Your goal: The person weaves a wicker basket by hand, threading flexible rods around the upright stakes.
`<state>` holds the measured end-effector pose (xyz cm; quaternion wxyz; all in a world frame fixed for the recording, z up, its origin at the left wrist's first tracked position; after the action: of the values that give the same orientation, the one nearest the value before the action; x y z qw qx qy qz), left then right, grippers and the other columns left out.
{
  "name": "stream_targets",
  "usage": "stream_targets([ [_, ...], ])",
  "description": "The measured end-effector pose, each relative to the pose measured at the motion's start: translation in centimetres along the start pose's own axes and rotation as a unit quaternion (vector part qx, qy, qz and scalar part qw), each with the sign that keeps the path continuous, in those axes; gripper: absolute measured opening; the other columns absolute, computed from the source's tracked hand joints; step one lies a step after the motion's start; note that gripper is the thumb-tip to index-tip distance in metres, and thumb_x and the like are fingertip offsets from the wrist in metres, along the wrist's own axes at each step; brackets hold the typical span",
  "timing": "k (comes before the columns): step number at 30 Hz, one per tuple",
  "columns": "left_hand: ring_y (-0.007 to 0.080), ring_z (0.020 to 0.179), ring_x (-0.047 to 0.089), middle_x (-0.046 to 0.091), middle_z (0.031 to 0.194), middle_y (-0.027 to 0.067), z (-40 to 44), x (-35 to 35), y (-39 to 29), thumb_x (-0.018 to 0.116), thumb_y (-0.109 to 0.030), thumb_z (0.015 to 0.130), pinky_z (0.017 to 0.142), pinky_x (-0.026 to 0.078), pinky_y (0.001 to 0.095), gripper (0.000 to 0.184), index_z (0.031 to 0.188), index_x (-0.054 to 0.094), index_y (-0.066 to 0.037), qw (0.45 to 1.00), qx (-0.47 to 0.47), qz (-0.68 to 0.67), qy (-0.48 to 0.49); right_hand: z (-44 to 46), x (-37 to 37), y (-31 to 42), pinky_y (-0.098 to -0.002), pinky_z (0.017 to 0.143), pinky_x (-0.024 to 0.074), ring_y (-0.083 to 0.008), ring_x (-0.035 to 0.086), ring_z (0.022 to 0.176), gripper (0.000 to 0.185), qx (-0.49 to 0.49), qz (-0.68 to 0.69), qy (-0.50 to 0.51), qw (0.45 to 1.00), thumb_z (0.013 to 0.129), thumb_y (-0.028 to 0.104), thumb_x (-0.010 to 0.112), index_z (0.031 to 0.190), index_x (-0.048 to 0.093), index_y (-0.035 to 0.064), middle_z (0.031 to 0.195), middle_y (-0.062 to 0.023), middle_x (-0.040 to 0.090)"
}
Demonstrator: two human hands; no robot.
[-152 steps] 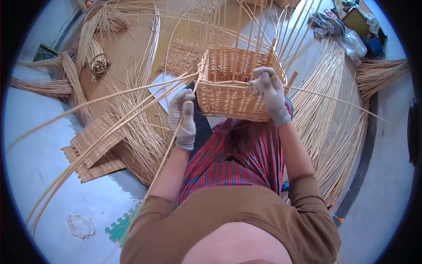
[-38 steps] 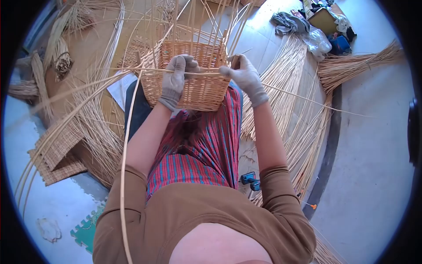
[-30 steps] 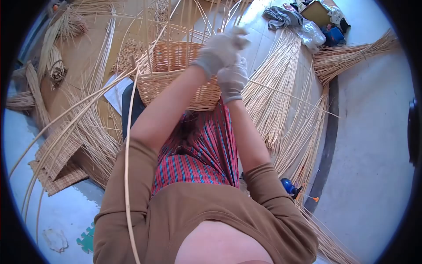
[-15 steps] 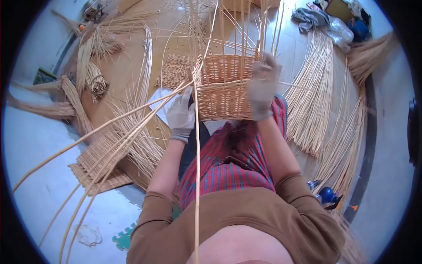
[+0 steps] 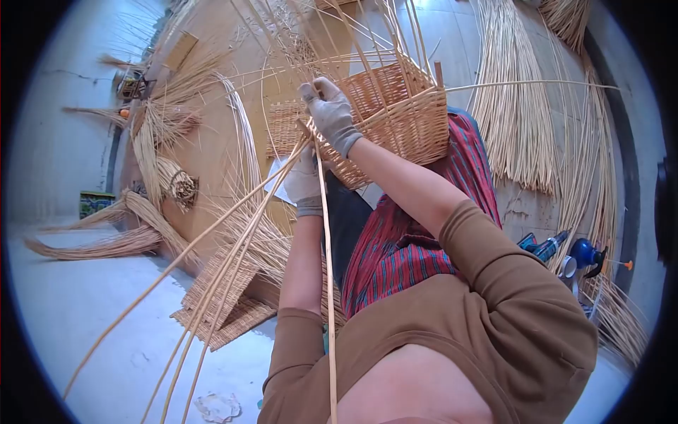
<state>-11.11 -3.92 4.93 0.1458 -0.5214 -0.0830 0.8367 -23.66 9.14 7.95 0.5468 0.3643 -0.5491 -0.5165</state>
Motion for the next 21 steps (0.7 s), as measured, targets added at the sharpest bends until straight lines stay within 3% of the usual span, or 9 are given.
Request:
stream_targets([
  [3, 0.0382, 0.095, 0.070, 0.072, 0.112, 0.0130, -0.1, 0.5, 0.5, 0.082, -0.027, 0.077, 0.078, 0.054, 0.0492, 0.068, 0.139, 0.056, -0.019, 1.000, 0.016, 0.013, -0.021, 0.3, 0.8, 2.2, -0.0278, 0.062, 0.0526, -0.0091, 0.061, 0.067, 0.039, 0.122, 0.040, 0.145, 0.981, 0.101, 0.040, 0.068, 0.116, 0.070, 0.0040, 0.087, -0.0055, 0.071],
  [5, 0.0359, 0.093, 0.070, 0.072, 0.109, 0.0104, -0.6, 1.0, 0.3, 0.081, -0.033, 0.078, 0.077, 0.054, 0.0498, 0.070, 0.142, 0.053, -0.022, 0.999, 0.024, 0.021, -0.021, 0.0, 0.8, 5.3, -0.0294, 0.067, 0.0552, -0.0118, 0.066, 0.075, 0.043, 0.084, -0.129, 0.186, 0.971, 0.100, 0.043, 0.067, 0.117, 0.070, 0.0030, 0.091, -0.0086, 0.073],
  [7, 0.0357, 0.093, 0.070, 0.072, 0.109, 0.0100, -0.7, 2.2, 1.7, 0.081, -0.028, 0.078, 0.079, 0.055, 0.0489, 0.071, 0.143, 0.052, -0.021, 0.995, -0.072, -0.013, 0.061, 0.2, 0.5, 10.2, -0.0299, 0.076, 0.0563, -0.0157, 0.069, 0.087, 0.044, -0.158, -0.189, 0.065, 0.967, 0.100, 0.042, 0.066, 0.119, 0.070, 0.0028, 0.100, -0.0117, 0.073],
  [8, 0.0357, 0.093, 0.070, 0.072, 0.109, 0.0100, -0.6, 2.5, 1.7, 0.081, -0.028, 0.078, 0.079, 0.055, 0.0489, 0.071, 0.143, 0.052, -0.021, 0.995, -0.073, -0.013, 0.063, 0.3, 0.6, 11.1, -0.0299, 0.076, 0.0563, -0.0157, 0.069, 0.087, 0.044, -0.157, -0.189, 0.064, 0.967, 0.100, 0.042, 0.066, 0.119, 0.070, 0.0028, 0.100, -0.0117, 0.073],
  [10, 0.0237, 0.064, 0.059, 0.062, 0.075, 0.0053, -0.7, 2.4, 1.8, 0.084, -0.017, 0.079, 0.063, 0.051, 0.0420, 0.045, 0.120, 0.066, -0.013, 0.994, -0.054, -0.099, 0.004, -2.3, 0.1, 15.9, -0.0340, 0.094, 0.0546, -0.0244, 0.070, 0.105, 0.051, -0.428, -0.024, 0.031, 0.903, 0.100, 0.041, 0.064, 0.132, 0.062, 0.0007, 0.118, -0.0167, 0.072],
  [11, 0.0237, 0.064, 0.059, 0.062, 0.075, 0.0053, -0.8, 2.4, 2.2, 0.084, -0.017, 0.079, 0.063, 0.051, 0.0420, 0.045, 0.120, 0.066, -0.013, 0.994, -0.054, -0.097, 0.003, -3.2, 0.0, 14.9, -0.0340, 0.094, 0.0546, -0.0244, 0.070, 0.105, 0.051, -0.427, -0.022, 0.031, 0.903, 0.100, 0.041, 0.064, 0.132, 0.062, 0.0007, 0.118, -0.0167, 0.072],
  [14, 0.0275, 0.068, 0.064, 0.065, 0.080, 0.0072, 0.1, 1.5, 1.3, 0.081, -0.017, 0.081, 0.064, 0.052, 0.0428, 0.038, 0.114, 0.065, -0.012, 0.996, -0.037, -0.079, 0.018, -2.9, -2.5, 6.1, -0.0299, 0.083, 0.0537, -0.0158, 0.062, 0.083, 0.025, -0.155, 0.156, 0.154, 0.963, 0.105, 0.030, 0.059, 0.111, 0.066, 0.0062, 0.096, -0.0073, 0.063],
  [17, 0.0319, 0.074, 0.068, 0.067, 0.085, 0.0095, -0.3, -0.6, -0.5, 0.081, -0.018, 0.082, 0.067, 0.053, 0.0439, 0.036, 0.113, 0.064, -0.011, 0.996, -0.035, -0.088, 0.001, -5.3, -11.6, 2.1, -0.0390, 0.080, 0.0571, -0.0143, 0.055, 0.068, 0.033, 0.001, 0.273, 0.156, 0.949, 0.110, 0.034, 0.051, 0.095, 0.060, 0.0056, 0.079, -0.0014, 0.055],
  [21, 0.0383, 0.085, 0.070, 0.071, 0.097, 0.0143, -1.1, -0.6, -3.3, 0.072, -0.021, 0.094, 0.074, 0.054, 0.0460, 0.039, 0.131, 0.061, -0.015, 0.998, 0.001, -0.038, -0.048, -6.0, -13.0, 3.3, -0.0410, 0.081, 0.0571, -0.0135, 0.054, 0.068, 0.042, -0.023, 0.300, 0.120, 0.946, 0.110, 0.043, 0.048, 0.092, 0.057, 0.0057, 0.075, -0.0026, 0.053],
])
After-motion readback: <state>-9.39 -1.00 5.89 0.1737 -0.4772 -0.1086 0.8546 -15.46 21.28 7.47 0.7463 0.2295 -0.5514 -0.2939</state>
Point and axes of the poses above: each hand's wrist, its own z-axis towards the middle knuckle, its own x-axis out of the palm, y = z × x, the point moved 7 cm from there along z, towards the middle knuckle
